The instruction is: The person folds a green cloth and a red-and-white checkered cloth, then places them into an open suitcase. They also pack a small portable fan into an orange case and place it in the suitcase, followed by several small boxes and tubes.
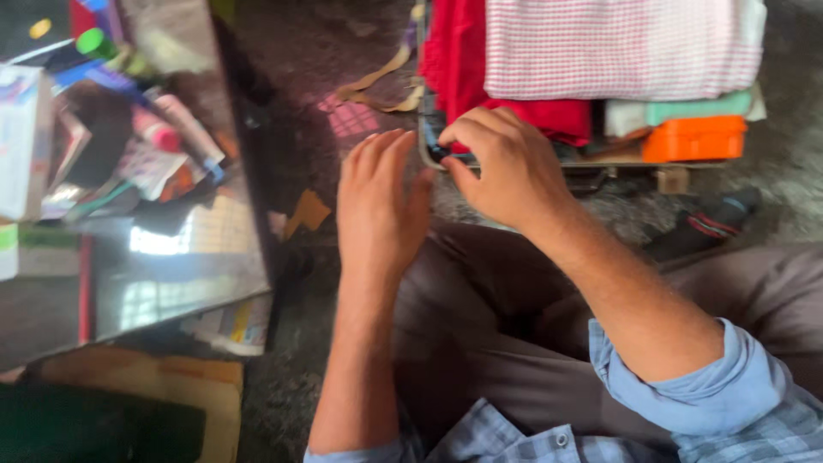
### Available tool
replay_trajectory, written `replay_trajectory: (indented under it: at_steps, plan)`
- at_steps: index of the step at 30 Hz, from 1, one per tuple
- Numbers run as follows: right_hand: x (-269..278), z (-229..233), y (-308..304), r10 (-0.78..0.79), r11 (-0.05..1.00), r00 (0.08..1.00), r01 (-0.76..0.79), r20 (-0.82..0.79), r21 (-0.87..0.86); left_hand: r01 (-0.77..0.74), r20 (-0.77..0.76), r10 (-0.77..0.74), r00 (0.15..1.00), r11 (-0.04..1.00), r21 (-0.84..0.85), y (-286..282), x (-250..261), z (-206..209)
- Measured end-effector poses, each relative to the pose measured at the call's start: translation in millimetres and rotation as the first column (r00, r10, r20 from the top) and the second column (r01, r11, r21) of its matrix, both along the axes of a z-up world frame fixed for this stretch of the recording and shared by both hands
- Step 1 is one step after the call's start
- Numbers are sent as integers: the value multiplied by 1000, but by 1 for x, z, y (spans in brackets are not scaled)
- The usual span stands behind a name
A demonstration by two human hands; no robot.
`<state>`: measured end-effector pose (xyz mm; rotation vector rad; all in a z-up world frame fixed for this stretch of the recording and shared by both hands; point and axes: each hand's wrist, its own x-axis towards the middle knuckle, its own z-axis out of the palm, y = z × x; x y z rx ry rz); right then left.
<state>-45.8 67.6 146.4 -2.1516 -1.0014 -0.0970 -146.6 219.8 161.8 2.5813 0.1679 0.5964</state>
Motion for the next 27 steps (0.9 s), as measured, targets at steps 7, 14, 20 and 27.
replay_trajectory:
  at_steps: [7,14,20,27]
  plan:
    - [-40,26,116,223,971,971,-228,83,67,-334,93,326,941,938,95,99,-87,36]
    - [-75,33,216,320,947,943,-322,89,16,-522,121,510,851,846,106,186,-125,26]
    - [-89,30,281,312,927,907,-356,281,119,-546,112,541,833,838,16,222,-125,6]
    - [-83,16,314,314,920,823,-386,473,61,-595,96,595,798,803,-34,228,-125,-4]
